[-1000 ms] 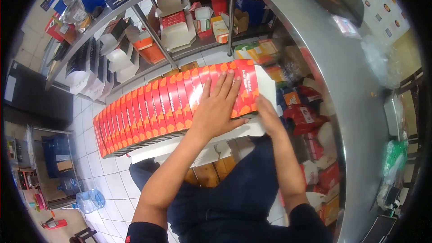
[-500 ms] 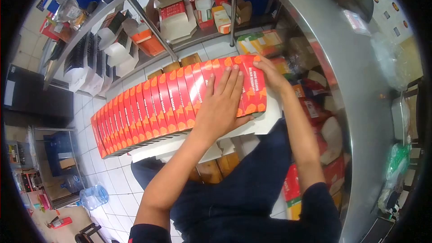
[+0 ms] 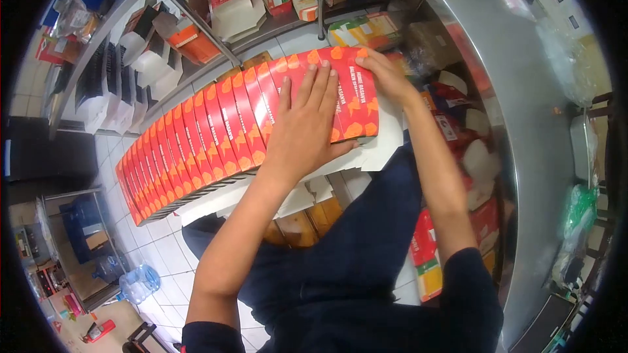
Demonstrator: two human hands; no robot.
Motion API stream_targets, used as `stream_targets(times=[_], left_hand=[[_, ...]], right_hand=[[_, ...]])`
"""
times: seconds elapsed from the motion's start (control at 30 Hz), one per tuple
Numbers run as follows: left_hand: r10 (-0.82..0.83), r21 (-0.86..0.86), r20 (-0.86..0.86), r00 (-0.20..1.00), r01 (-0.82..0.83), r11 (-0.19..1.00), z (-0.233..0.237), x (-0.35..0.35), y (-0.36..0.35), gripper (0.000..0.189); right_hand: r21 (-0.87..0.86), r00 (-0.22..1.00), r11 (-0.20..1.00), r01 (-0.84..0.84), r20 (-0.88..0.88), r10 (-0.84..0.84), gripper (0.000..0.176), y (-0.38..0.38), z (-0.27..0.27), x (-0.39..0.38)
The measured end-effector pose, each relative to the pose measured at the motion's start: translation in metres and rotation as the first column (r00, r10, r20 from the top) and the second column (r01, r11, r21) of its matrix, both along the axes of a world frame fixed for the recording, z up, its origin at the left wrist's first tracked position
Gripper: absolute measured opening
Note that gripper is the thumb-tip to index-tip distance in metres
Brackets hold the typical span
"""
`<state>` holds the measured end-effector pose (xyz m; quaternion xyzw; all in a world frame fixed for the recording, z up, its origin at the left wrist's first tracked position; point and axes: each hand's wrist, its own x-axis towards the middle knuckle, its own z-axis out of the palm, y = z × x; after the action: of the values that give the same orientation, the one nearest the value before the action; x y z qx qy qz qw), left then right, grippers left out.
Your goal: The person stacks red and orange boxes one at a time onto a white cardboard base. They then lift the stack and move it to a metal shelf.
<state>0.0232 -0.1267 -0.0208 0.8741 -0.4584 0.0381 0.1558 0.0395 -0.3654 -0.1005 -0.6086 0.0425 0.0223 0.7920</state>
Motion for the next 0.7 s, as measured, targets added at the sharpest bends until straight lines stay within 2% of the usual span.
stream_targets(times=[0.2,0.27,0.3,0.33,0.4,0.53,0.6,0.63,0.67,0.7], left_hand=[[-0.013,0.062,-0.003,1.0,0.013,0.998,-0.001,0.001,0.001,0.111],[-0.02,0.063,-0.009,1.0,0.021,0.998,-0.001,0.002,0.0,0.111],[-0.013,0.058,0.001,1.0,0.012,0.998,-0.002,0.002,0.0,0.11],[-0.01,0.052,0.008,1.0,0.009,0.999,-0.003,0.001,0.0,0.11],[-0.015,0.037,0.035,0.999,0.014,0.999,-0.005,0.001,-0.002,0.108],[-0.013,0.059,0.015,1.0,0.012,0.998,0.001,0.001,-0.003,0.108],[-0.008,0.062,0.012,1.0,0.007,0.998,0.002,0.003,-0.003,0.108],[0.013,0.065,0.0,1.0,-0.013,0.998,0.003,0.003,-0.003,0.108],[0.029,0.071,-0.017,0.999,-0.028,0.997,0.004,0.002,-0.003,0.108],[0.045,0.084,-0.035,0.998,-0.042,0.996,0.006,0.001,-0.004,0.11]], right_hand=[[0.005,0.991,0.997,0.071,-0.118,-0.07,0.04,0.016,0.004,0.002],[-0.13,0.991,0.984,0.121,-0.035,-0.126,0.038,0.019,-0.006,0.009],[-0.058,0.993,0.995,0.075,-0.087,-0.08,0.039,0.024,0.002,0.005],[-0.058,0.99,0.994,0.088,-0.104,-0.094,0.039,0.026,0.002,0.007],[-0.025,0.999,0.999,0.047,0.007,-0.047,0.044,0.022,-0.009,0.008],[0.022,0.998,0.998,0.058,-0.018,-0.058,0.051,0.02,-0.019,0.007],[0.002,0.982,0.987,0.164,0.092,-0.163,0.053,0.014,-0.023,0.009],[-0.02,0.96,0.97,0.244,0.15,-0.238,0.042,0.0,-0.027,0.005],[-0.025,0.923,0.949,0.314,0.243,-0.299,0.042,-0.019,-0.036,-0.003],[0.028,0.88,0.901,0.432,0.204,-0.428,0.038,-0.039,-0.048,-0.012]])
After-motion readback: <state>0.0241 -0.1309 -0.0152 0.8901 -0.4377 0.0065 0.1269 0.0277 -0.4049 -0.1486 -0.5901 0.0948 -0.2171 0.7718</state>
